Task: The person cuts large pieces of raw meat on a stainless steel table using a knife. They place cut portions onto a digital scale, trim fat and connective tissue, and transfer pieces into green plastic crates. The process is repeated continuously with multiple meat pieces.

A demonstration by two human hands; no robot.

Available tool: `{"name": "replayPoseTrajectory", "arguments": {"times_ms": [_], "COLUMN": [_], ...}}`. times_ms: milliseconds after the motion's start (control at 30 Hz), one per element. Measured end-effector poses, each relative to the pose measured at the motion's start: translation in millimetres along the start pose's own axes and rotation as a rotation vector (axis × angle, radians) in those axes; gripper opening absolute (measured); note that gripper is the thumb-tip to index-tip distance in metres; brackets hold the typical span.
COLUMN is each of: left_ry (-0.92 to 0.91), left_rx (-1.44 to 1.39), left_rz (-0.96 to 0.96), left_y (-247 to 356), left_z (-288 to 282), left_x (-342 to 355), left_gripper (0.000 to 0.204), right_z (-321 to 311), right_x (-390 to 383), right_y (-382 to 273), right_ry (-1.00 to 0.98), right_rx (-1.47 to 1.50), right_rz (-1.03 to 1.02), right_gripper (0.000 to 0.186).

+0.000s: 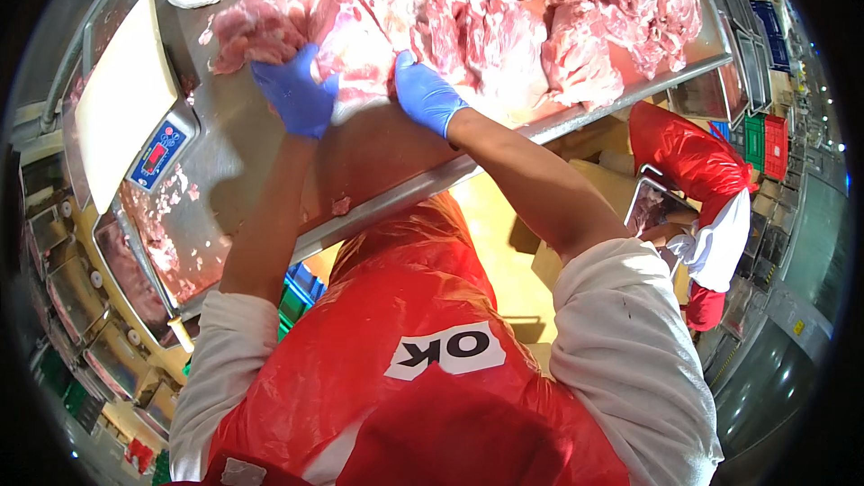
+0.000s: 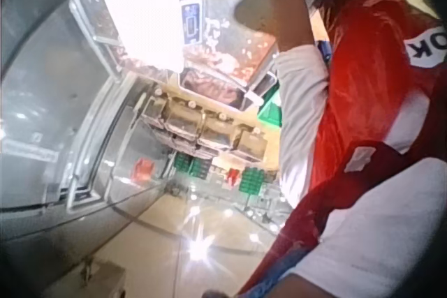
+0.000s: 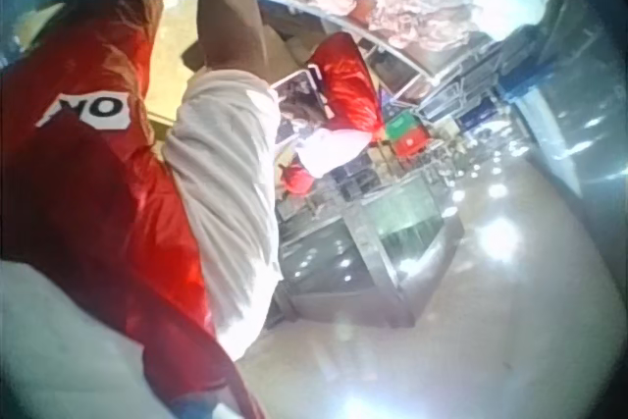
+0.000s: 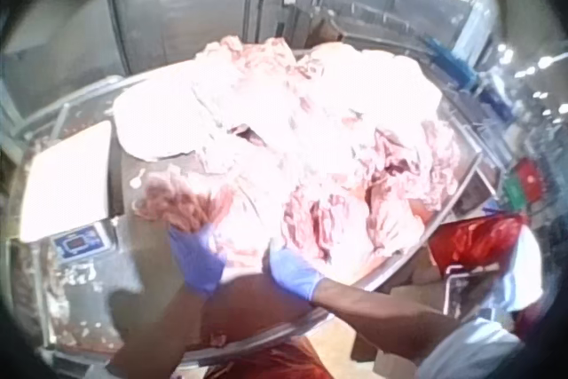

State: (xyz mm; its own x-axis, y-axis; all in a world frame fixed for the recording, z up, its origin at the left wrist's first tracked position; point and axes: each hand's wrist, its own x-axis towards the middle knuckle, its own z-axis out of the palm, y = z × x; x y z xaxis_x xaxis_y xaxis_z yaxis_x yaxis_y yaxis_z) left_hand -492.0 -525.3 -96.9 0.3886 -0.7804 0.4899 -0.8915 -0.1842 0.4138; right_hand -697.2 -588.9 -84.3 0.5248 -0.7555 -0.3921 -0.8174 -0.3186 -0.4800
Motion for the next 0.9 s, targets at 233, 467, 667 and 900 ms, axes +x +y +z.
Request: {"name": "replayPoseTrajectory", "arguments": {"times_ms": [233, 467, 667, 900], "left_ry": [-0.079, 0.074, 0.091, -0.030], "left_rx": [-0.101, 0.013, -0.380, -0.291], "left_rz": [0.120, 0.327, 0.098, -0.062], "left_y": [-64, -79, -61, -54], "left_z": [-10, -17, -30, -55], "left_x": [22, 33, 11, -2], "left_gripper": [0.038, 0.031, 0.031, 0.040], "right_z": [17, -73, -106, -58], "right_x": [-124, -58, 84, 33], "right_y": [11, -44, -94, -60], "right_ry": [-0.200, 0.215, -0.225, -0.229], "right_rx": [-0.085, -0.230, -0.306, -0.605], "right_rz": [0.012, -0.326, 0.040, -0.440], "right_gripper": [0.024, 0.025, 0.021, 0.017]}}
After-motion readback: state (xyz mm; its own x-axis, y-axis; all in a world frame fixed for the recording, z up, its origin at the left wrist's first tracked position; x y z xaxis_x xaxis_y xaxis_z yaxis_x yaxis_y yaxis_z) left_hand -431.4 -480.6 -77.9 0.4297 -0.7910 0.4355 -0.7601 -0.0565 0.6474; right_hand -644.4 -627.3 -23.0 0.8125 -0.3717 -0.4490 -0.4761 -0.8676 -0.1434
